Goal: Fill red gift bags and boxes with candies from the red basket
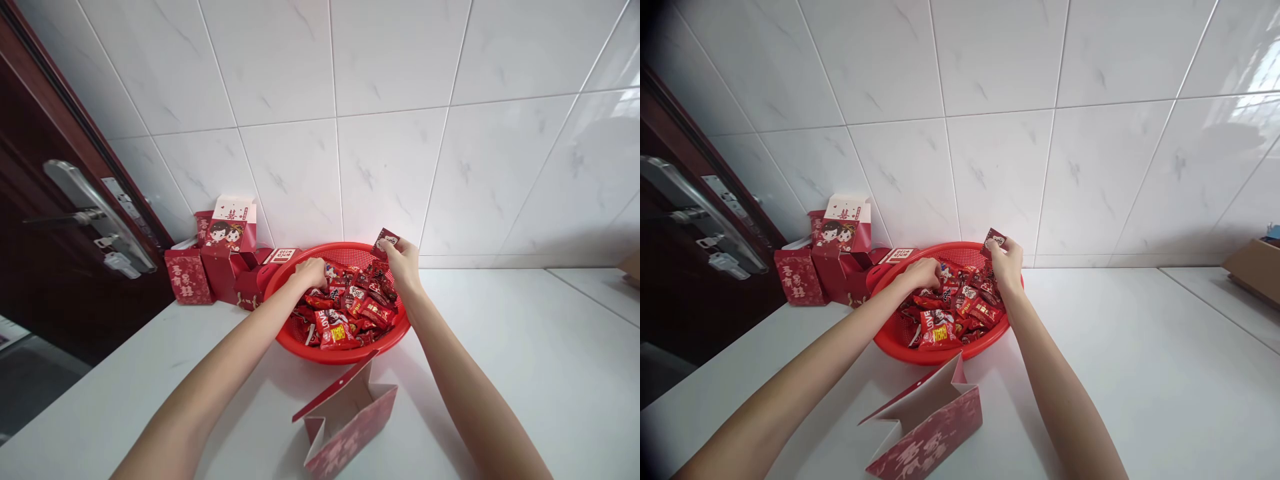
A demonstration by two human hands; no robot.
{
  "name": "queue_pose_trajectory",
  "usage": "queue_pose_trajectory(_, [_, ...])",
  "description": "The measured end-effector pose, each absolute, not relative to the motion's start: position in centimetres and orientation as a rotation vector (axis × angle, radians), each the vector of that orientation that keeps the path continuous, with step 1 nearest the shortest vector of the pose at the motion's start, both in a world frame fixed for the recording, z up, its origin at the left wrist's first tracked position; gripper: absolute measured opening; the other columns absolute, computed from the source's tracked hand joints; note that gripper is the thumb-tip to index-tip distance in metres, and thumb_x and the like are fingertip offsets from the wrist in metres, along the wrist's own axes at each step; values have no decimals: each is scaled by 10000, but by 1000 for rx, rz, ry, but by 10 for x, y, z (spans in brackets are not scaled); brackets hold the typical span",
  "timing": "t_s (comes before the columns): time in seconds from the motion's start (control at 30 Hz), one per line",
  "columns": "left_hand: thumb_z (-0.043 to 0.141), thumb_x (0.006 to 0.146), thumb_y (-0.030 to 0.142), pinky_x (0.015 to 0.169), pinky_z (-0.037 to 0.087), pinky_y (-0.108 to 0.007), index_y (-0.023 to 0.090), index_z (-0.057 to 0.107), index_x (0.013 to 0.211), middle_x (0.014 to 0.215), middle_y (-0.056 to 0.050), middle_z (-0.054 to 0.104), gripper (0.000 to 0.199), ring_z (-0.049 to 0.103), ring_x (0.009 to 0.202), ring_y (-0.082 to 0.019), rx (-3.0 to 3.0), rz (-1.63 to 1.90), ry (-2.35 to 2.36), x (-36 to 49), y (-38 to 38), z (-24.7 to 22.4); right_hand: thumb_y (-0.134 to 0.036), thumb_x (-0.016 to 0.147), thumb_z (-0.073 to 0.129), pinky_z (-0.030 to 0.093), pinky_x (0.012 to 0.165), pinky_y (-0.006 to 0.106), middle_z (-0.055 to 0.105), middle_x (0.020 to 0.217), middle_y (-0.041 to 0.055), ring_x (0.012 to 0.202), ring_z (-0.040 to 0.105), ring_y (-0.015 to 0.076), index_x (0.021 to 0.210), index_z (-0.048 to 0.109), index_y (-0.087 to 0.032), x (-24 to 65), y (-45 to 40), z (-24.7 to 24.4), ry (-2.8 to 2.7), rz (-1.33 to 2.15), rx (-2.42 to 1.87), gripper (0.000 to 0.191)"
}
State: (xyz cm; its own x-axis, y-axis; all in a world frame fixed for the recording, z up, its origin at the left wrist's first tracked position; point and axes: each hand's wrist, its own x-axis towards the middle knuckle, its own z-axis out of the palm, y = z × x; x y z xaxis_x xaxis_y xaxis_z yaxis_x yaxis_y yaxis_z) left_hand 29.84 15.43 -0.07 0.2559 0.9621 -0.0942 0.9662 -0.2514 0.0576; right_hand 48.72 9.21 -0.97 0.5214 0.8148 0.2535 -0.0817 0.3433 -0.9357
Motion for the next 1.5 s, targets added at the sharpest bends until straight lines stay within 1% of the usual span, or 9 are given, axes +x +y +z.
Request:
queue_pose_trajectory(0.17, [821, 629, 176, 908, 526, -318, 293, 789, 1078, 1161, -66, 754, 465, 676, 1128, -293, 2532, -75, 1661, 298, 153, -1, -413, 659, 655, 425, 582, 278, 639, 644, -3, 608, 550, 144, 681, 626, -184, 486, 91, -8, -834, 696, -1071, 232])
queue_pose_trajectory(0.27, [771, 703, 284, 942, 510, -334, 312, 800, 1090, 1134, -79, 739, 389, 650, 1161, -312, 2539, 0, 1556, 299, 153, -4, -410, 659, 664, 424, 575, 277, 629, 634, -7, 611, 549, 146, 676, 624, -187, 486, 91, -8, -841, 709, -1065, 227])
queue_pose_trajectory(0.43, [783, 647, 529, 792, 517, -312, 288, 817, 867, 917, -50, 744, 328, 696, 869, -275, 2447, -41, 1494, 301, 157, -8, -428, 663, 660, 440, 592, 286, 648, 668, 3, 644, 577, 161, 696, 631, -191, 486, 92, -10, -873, 725, -1060, 241])
queue_pose_trajectory(0.6, [838, 567, 450, 664, 448, -268, 261, 724, 620, 694, -4, 707, 227, 659, 747, -234, 2385, -72, 1503, 300, 161, -8, -411, 661, 665, 437, 605, 284, 622, 643, -10, 638, 563, 152, 676, 616, -191, 486, 92, -9, -885, 736, -1070, 225])
queue_pose_trajectory(0.8, [823, 579, 295, 670, 442, -277, 248, 757, 651, 719, -7, 749, 109, 677, 778, -240, 2368, 167, 1438, 295, 161, -8, -414, 661, 675, 449, 618, 297, 633, 650, -4, 635, 585, 160, 688, 628, -186, 485, 92, -10, -897, 753, -1060, 235])
queue_pose_trajectory(0.97, [730, 720, 340, 728, 468, -298, 231, 781, 729, 841, -33, 789, 120, 695, 870, -253, 2239, 536, 1540, 293, 168, -5, -433, 656, 689, 465, 635, 301, 651, 677, 1, 656, 608, 169, 703, 635, -192, 485, 91, -9, -911, 779, -1047, 252])
queue_pose_trajectory(1.1, [720, 749, 358, 815, 504, -292, 220, 784, 744, 872, -20, 795, 152, 702, 923, -241, 1985, 816, 1462, 293, 176, -7, -429, 652, 680, 453, 628, 300, 650, 672, 0, 652, 599, 168, 697, 635, -193, 485, 91, -8, -912, 778, -1057, 244])
queue_pose_trajectory(1.33, [677, 821, 380, 634, 548, -305, 185, 742, 725, 558, 8, 659, 227, 677, 575, -201, 1822, 777, 1497, 288, 191, -25, -429, 647, 677, 449, 631, 300, 641, 663, -3, 648, 589, 164, 691, 622, -198, 485, 93, -10, -917, 767, -1055, 241])
queue_pose_trajectory(1.5, [684, 830, 384, 643, 547, -300, 186, 680, 644, 502, 19, 597, 271, 676, 585, -206, 1850, 807, 1463, 288, 192, -28, -417, 636, 679, 445, 617, 296, 644, 661, -1, 645, 588, 164, 694, 633, -191, 484, 92, -9, -908, 776, -1047, 237])
